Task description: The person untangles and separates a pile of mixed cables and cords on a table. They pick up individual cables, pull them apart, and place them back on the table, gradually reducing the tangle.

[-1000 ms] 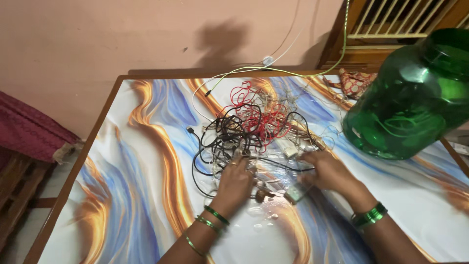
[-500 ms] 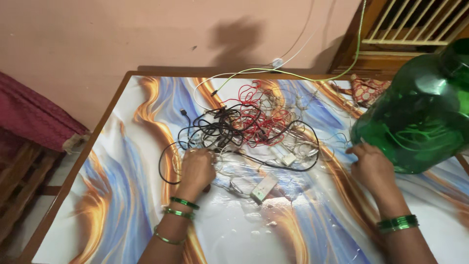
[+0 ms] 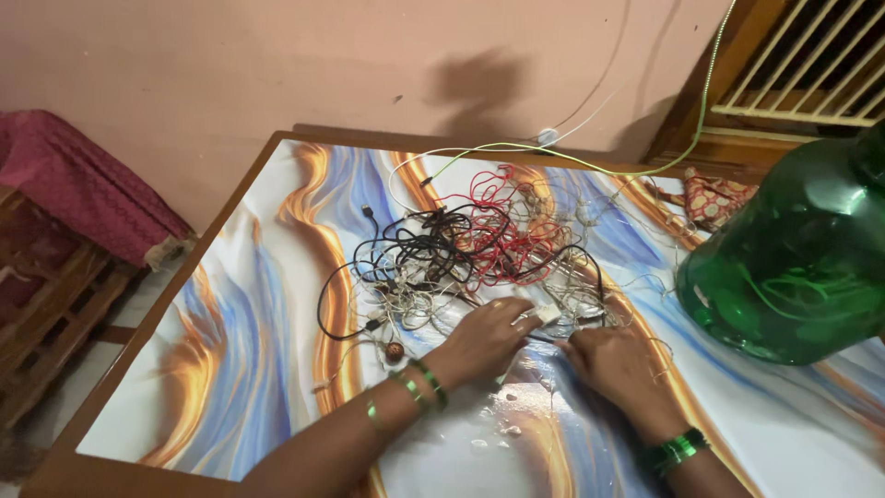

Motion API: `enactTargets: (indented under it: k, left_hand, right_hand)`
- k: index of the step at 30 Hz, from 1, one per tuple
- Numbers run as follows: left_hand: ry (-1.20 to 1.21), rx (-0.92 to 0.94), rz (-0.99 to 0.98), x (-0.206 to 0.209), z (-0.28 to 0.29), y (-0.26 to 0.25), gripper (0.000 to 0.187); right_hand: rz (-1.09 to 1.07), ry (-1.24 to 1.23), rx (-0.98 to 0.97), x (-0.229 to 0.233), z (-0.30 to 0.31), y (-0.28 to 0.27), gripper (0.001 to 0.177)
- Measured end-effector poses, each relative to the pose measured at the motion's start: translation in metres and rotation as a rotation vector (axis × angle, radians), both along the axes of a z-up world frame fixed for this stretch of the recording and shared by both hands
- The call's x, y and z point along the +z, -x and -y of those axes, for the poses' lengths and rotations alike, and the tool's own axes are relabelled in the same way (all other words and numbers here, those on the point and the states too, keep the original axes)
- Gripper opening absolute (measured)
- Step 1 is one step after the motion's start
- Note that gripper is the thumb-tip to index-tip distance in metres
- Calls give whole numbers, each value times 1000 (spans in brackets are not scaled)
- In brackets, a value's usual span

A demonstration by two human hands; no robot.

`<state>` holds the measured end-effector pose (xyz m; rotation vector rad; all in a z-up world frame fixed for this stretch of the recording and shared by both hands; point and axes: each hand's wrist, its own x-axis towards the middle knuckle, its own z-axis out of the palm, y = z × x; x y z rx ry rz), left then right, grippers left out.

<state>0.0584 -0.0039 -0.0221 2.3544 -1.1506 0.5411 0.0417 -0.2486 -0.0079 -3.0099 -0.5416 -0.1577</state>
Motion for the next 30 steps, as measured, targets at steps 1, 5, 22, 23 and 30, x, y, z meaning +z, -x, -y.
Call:
enactTargets:
  k: [1,5,22,23,30]
  left_hand:
    - [20,12,48,0,12,-9,39]
    - [-146,228,98,2,60,-62,67]
    - [77,3,199,22,45,7,10]
    - [132,-48,148,23,33,19,12]
    - [442,-27,-103,14,-16,64,73]
  right_hand:
    - [86,-59,41,-1,3,-1,33]
    - [232,-38,141,-10,13,-5,29]
    - [185,-683,193,37,-7,34,54]
    - [107,-644,280,41,-8,39,50]
    - [-90,-653,396,30,-21,63,17]
